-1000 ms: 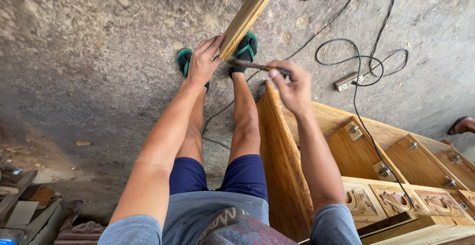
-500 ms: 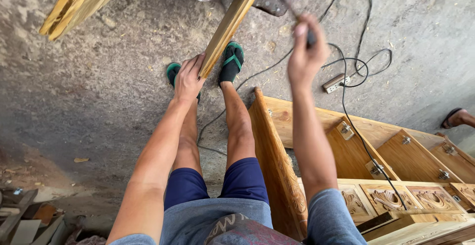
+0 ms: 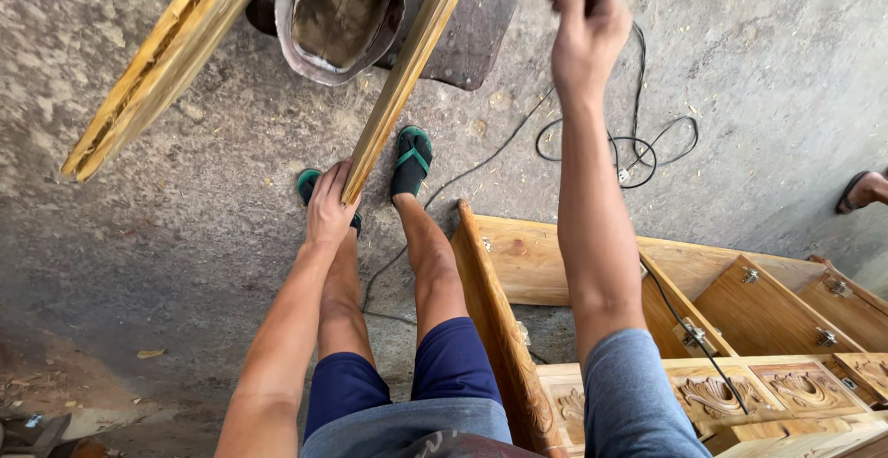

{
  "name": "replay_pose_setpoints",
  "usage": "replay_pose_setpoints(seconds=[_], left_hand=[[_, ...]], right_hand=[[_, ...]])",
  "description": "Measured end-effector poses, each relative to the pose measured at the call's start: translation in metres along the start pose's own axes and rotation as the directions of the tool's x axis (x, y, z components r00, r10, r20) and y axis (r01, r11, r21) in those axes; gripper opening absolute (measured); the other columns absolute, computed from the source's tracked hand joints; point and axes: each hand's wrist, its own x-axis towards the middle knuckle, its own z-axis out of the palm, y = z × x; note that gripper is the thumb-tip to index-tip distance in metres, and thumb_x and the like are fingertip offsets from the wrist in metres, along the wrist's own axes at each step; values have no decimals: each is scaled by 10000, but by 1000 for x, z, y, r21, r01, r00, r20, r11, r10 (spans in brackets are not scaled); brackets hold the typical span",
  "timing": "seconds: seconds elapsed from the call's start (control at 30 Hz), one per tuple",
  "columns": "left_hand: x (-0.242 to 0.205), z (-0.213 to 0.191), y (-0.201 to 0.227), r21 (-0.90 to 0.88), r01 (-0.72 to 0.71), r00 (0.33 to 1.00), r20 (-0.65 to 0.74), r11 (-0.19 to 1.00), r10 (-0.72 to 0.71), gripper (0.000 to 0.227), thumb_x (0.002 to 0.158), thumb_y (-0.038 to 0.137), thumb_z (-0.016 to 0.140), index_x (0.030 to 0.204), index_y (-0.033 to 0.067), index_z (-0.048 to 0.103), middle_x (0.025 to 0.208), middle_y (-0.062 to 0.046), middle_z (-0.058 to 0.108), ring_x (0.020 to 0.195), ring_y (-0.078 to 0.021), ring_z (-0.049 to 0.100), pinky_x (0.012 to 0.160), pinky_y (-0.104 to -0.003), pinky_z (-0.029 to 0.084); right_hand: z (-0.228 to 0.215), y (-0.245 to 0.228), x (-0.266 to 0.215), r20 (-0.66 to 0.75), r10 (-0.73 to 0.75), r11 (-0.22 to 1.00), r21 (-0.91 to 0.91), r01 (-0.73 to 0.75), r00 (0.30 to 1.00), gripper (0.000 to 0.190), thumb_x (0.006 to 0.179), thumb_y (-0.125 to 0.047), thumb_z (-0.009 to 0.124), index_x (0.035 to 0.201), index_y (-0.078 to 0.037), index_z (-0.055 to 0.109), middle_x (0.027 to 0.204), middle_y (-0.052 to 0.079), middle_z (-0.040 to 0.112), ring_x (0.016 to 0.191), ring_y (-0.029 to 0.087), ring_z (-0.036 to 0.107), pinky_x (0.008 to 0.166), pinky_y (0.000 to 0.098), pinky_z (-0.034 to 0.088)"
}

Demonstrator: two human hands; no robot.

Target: The person saws a small wooden plank on a workbench using a hand saw. They then pick up a larger plank, scrape its surface with a knife, and finally apply a liquid finish to two planks using a brush and a metal container.

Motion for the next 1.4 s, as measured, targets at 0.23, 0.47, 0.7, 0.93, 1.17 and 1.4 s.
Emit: replay_pose_setpoints(seconds=[0.23,0.47,0.7,0.93,1.17,1.4], left_hand=[[0,-2,7,8,89,996,28,996,-89,577,849,61,765,1397,34,588,1378,-173,612,1188,-393,605,1011,-452,516],[6,-10,11,14,37,999,24,999,-38,618,833,79,776,1414,48,567,1369,-150,608,1215,-365,597,1027,-439,524],[2,-8,5,-18,3,1000,-19,1000,-3,609,855,100,754,1426,61,546,1360,-179,593,1216,-370,603,1027,-446,524],[2,-4,-4,-136,29,999,42,990,-23,571,907,95,703,1449,48,529,1392,-202,584,1240,-395,594,1037,-450,509],[5,-8,10,-177,130,990,81,976,-117,548,922,71,647,1455,67,518,1428,-182,571,1258,-413,580,1026,-459,510],[10,-7,20,-134,208,976,99,969,-196,483,975,124,646,1444,88,535,1440,-171,579,1244,-426,592,988,-475,530]], right_hand=[[15,-74,-39,66,-224,952,-199,233,972,151,1085,-144,615,1103,-41,724,921,58,742,712,101,612,615,252,474],[42,-147,-77,278,-173,973,-101,207,945,167,1013,-52,708,1177,-27,688,973,128,694,852,254,674,782,339,546],[150,-107,-37,580,-253,794,-333,508,775,185,957,-150,752,1118,-60,736,957,112,715,929,334,662,808,407,538],[93,-94,-42,366,-47,998,-26,61,930,201,1068,-167,696,1203,-19,713,1006,100,765,907,202,732,829,334,588],[12,-54,-60,207,343,831,388,-399,916,264,1048,-216,678,1172,14,719,883,69,705,752,103,600,683,251,494],[-14,8,18,-99,255,778,612,-143,962,313,1045,-249,692,1201,23,703,889,93,709,748,142,610,664,286,496]])
